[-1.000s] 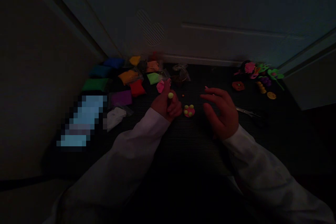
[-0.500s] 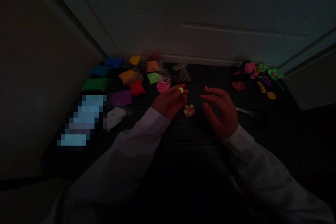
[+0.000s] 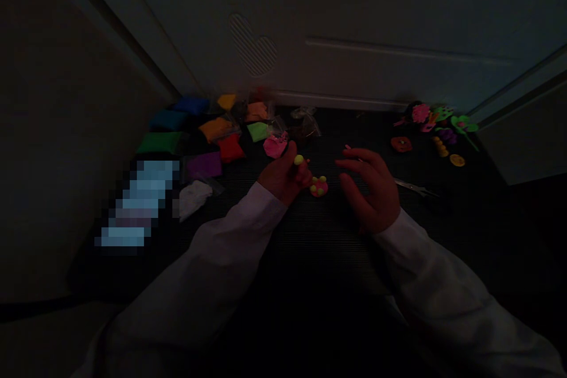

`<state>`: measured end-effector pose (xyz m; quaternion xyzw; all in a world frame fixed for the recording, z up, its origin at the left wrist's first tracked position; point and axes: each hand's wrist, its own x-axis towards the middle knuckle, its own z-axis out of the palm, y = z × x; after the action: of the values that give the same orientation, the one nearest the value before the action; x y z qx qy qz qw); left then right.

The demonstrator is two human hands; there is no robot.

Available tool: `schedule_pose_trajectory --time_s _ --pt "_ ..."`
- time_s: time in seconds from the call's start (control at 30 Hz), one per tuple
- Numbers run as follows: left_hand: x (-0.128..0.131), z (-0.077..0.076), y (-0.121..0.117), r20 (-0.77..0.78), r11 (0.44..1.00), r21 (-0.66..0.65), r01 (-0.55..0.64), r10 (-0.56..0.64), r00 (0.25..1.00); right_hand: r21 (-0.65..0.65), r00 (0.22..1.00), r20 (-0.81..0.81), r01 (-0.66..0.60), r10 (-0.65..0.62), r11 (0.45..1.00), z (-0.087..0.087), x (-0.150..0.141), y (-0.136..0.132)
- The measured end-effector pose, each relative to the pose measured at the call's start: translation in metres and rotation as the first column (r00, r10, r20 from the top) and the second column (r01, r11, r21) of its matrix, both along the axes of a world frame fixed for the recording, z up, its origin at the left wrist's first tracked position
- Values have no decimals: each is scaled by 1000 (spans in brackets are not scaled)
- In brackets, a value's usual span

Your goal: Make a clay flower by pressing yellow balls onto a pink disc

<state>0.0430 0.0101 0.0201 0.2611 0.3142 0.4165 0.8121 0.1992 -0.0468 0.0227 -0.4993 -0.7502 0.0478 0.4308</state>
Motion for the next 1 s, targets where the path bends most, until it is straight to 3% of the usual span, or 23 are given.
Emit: schedule_pose_trajectory --time_s 0.13,0.3,0.5,0.73,1.0 --pt "-2 -6 0 -21 999 44 -31 32 999 -6 1000 7 1 -1 1000 0 0 0" --pt "-5 -15 -2 -35 996 63 57 -55 998 -2 1000 14 -2 2 1000 -1 0 0" --pt "-3 -15 -5 10 982 133 136 -138 990 16 1000 23 -11 11 1000 -2 0 0" --pt "-4 -21 -7 -307 927 263 267 -181 934 20 975 172 -149 144 989 -7 -1 3" --pt "-4 -14 -9 -355 901 275 335 -229 906 64 988 102 -125 118 990 -6 -3 2"
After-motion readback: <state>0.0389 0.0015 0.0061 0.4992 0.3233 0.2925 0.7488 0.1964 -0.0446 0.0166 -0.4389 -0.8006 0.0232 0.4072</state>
